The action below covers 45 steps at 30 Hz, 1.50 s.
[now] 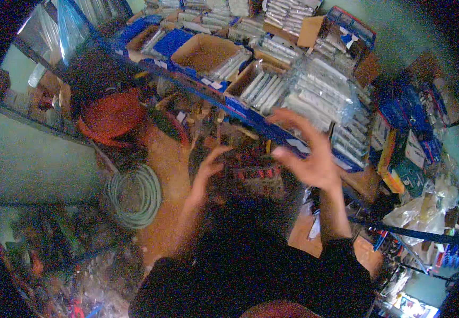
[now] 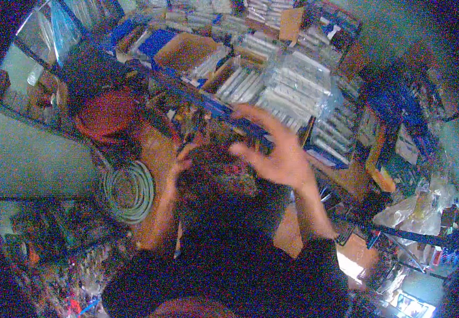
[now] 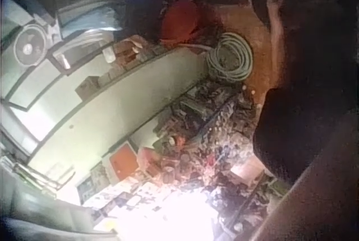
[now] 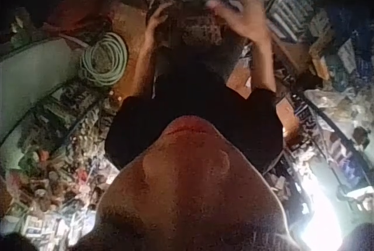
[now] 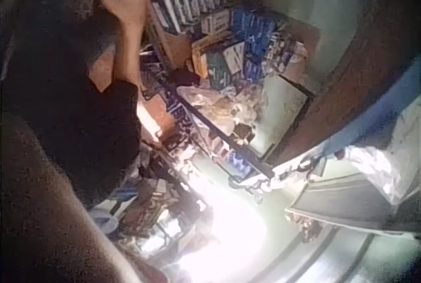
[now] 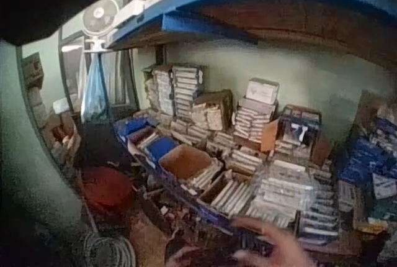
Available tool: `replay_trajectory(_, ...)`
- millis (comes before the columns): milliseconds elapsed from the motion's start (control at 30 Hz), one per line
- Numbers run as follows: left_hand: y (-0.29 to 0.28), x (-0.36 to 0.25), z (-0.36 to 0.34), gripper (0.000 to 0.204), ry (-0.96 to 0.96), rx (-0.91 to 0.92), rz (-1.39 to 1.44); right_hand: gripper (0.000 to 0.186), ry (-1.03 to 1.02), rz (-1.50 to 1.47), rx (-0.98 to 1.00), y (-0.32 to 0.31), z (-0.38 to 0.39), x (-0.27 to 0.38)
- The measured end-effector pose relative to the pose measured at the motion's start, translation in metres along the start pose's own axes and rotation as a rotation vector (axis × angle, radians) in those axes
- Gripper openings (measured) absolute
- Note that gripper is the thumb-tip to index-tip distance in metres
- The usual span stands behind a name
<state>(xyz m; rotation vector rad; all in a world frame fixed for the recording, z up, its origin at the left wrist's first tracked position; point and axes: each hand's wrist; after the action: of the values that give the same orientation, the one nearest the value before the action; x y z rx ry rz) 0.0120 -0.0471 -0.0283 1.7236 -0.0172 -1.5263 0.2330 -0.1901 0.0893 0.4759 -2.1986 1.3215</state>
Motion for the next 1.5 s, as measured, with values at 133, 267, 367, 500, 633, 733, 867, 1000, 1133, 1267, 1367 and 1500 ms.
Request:
replay_trajectory(133,0.014,-0.026,-0.004,0.057,-0.111,0.000,0.271,0.086,0.116,-0.543,0.302,0.063,0.034,-0.024)
replay_trajectory(267,-0.023,-0.016,-0.014,0.056,-0.207,0.001,0.099,0.069,0.316,-0.622,0.251,0.093,0.049,-0.038)
replay_trajectory(367,-0.036,-0.009,-0.013,0.063,-0.236,0.065,0.425,0.032,0.474,-0.744,0.141,0.094,0.048,-0.045)
replay_trajectory(500,-0.049,0.014,0.016,0.074,-0.215,-0.026,0.729,0.032,0.547,-0.435,0.011,0.095,0.043,-0.045)
replay_trajectory(633,-0.064,0.050,0.030,0.077,-0.205,-0.041,0.313,0.035,0.648,-0.647,-0.069,0.113,0.048,-0.052)
replay_trajectory(733,-0.067,0.051,0.025,0.071,-0.266,-0.240,-0.155,0.045,0.840,-0.967,-0.074,0.125,0.058,-0.051)
replay_trajectory(867,-0.075,0.058,0.025,0.061,-0.225,-0.360,-0.023,0.060,0.787,-0.948,-0.049,0.183,0.096,-0.101)
replay_trajectory(1000,-0.099,0.073,0.025,0.057,-0.286,-0.358,-0.064,0.062,0.734,-0.775,-0.051,0.184,0.093,-0.110)
replay_trajectory(1133,-0.120,0.100,0.021,0.050,-0.236,-0.343,-0.107,0.061,0.576,-0.317,-0.012,0.184,0.073,-0.101)
replay_trajectory(1267,-0.138,0.144,-0.001,0.041,0.023,-0.198,-0.497,0.060,0.433,-0.059,0.004,0.195,0.065,-0.096)
replay_trajectory(1367,-0.057,0.104,-0.010,0.038,-0.172,-0.331,-0.577,0.058,0.561,0.064,-0.023,0.205,0.067,-0.085)
replay_trajectory(1500,-0.081,0.134,-0.016,0.040,-0.083,-0.385,-0.527,0.049,0.493,0.050,-0.032,0.216,0.059,-0.033)
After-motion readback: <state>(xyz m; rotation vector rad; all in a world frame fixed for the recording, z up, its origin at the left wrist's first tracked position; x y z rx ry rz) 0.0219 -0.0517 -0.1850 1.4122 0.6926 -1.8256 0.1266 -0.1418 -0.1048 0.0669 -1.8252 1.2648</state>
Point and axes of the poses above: each hand's wrist, its own z-axis away from the middle knuckle, its own y-axis out of the palm, x = y × z, and after that the axes turned 14 degrees about z, right-handed
